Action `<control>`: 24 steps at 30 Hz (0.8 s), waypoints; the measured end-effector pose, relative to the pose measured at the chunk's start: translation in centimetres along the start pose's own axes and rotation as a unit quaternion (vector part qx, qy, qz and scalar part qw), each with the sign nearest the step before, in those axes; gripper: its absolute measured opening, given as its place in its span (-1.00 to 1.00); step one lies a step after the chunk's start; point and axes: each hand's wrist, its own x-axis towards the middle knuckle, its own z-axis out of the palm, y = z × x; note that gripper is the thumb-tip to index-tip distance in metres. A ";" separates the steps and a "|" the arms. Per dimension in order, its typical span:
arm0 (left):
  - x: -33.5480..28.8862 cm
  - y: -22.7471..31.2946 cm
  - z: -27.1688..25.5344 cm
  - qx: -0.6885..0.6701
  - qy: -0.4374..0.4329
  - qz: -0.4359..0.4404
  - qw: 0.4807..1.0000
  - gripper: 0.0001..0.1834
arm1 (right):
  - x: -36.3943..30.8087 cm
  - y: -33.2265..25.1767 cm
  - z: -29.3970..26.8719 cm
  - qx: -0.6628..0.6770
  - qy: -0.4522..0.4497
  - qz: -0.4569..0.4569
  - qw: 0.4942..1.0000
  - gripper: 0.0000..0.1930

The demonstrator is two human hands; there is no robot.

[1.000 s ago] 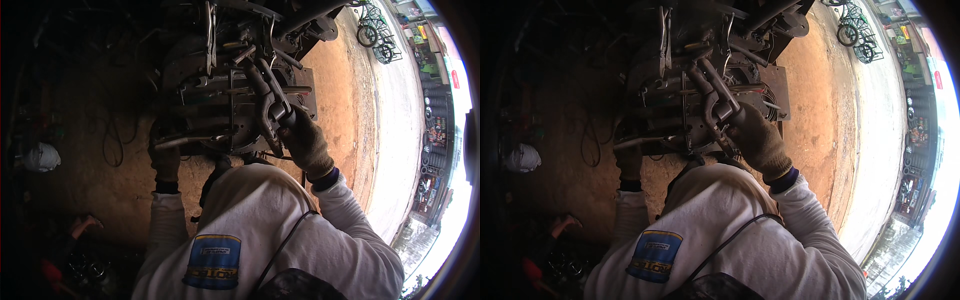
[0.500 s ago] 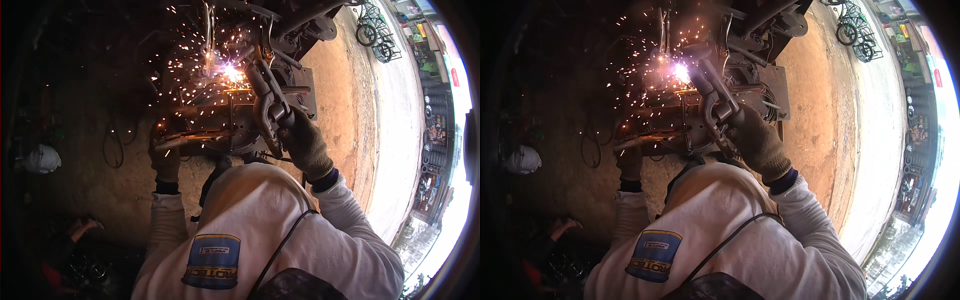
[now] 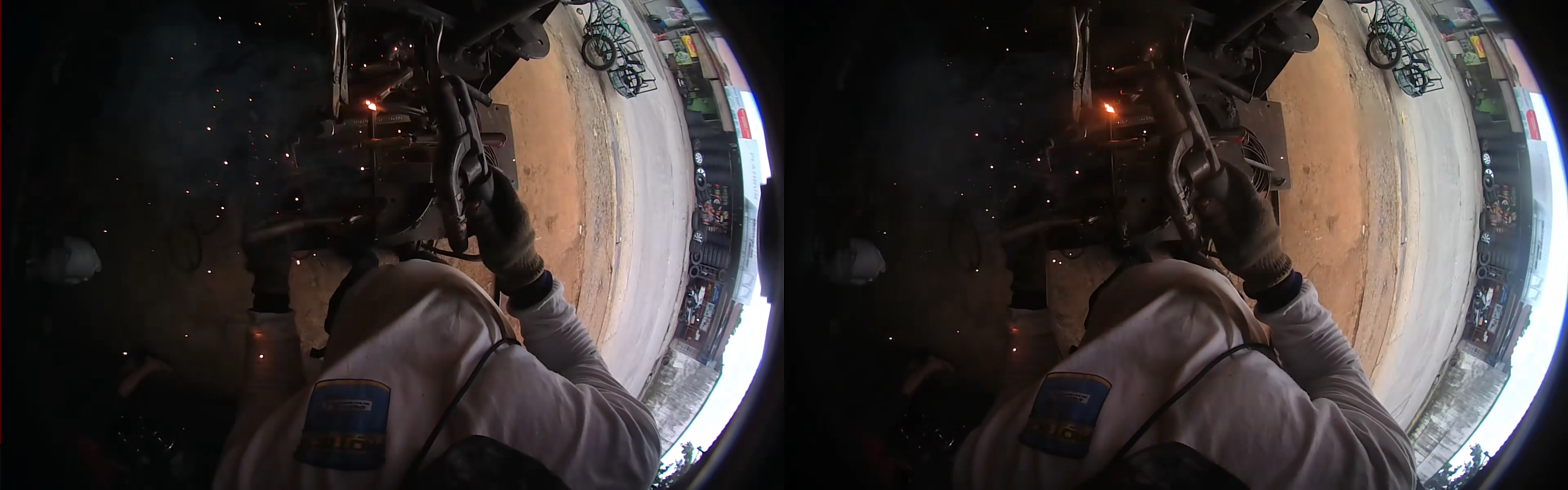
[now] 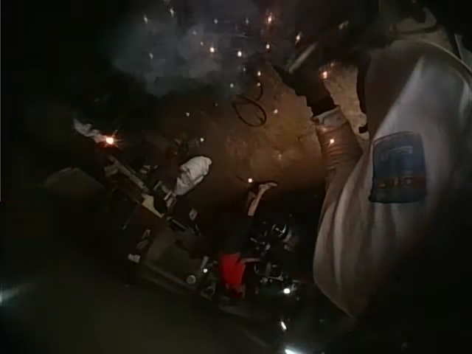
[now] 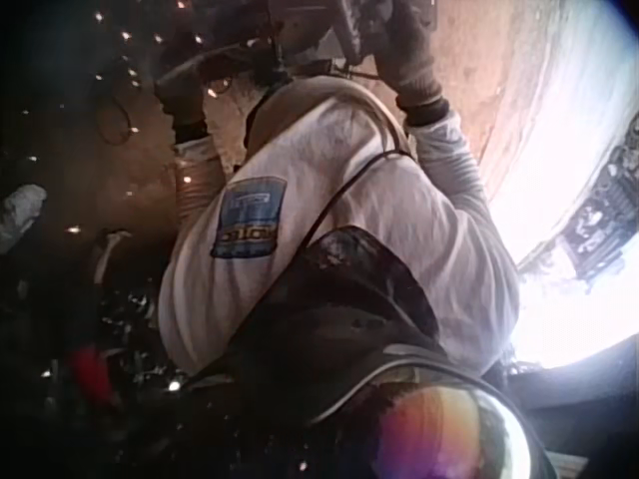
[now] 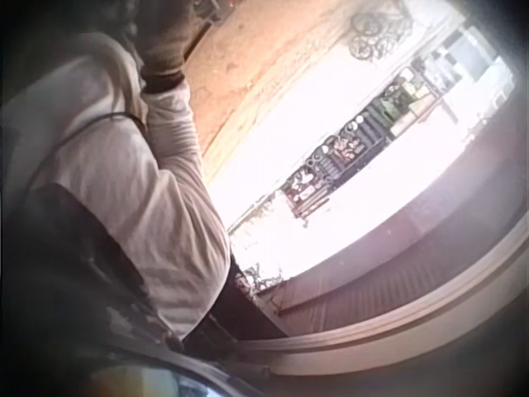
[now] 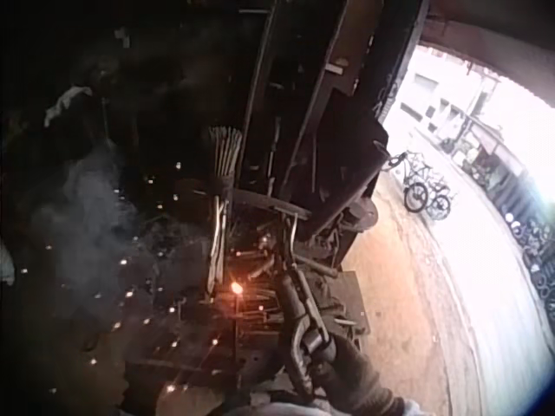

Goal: The person uses a handheld grinder to smooth a metal frame, then uses pliers to hold a small rod while welding it to the structure with a torch.

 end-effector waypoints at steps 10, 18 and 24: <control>-1.4 -2.2 -4.3 0.349 0.002 0.044 0.936 -0.43 | -0.1 1.1 0.1 -0.044 -0.049 0.029 0.997 -0.39; -1.8 -2.1 -3.5 0.382 0.049 0.020 0.923 -0.47 | 0.0 1.4 0.2 -0.053 -0.060 0.039 0.996 -0.38; -1.7 -2.2 -3.4 0.221 0.071 -0.011 0.973 -0.46 | 0.2 1.0 0.1 -0.091 -0.066 0.031 0.993 -0.40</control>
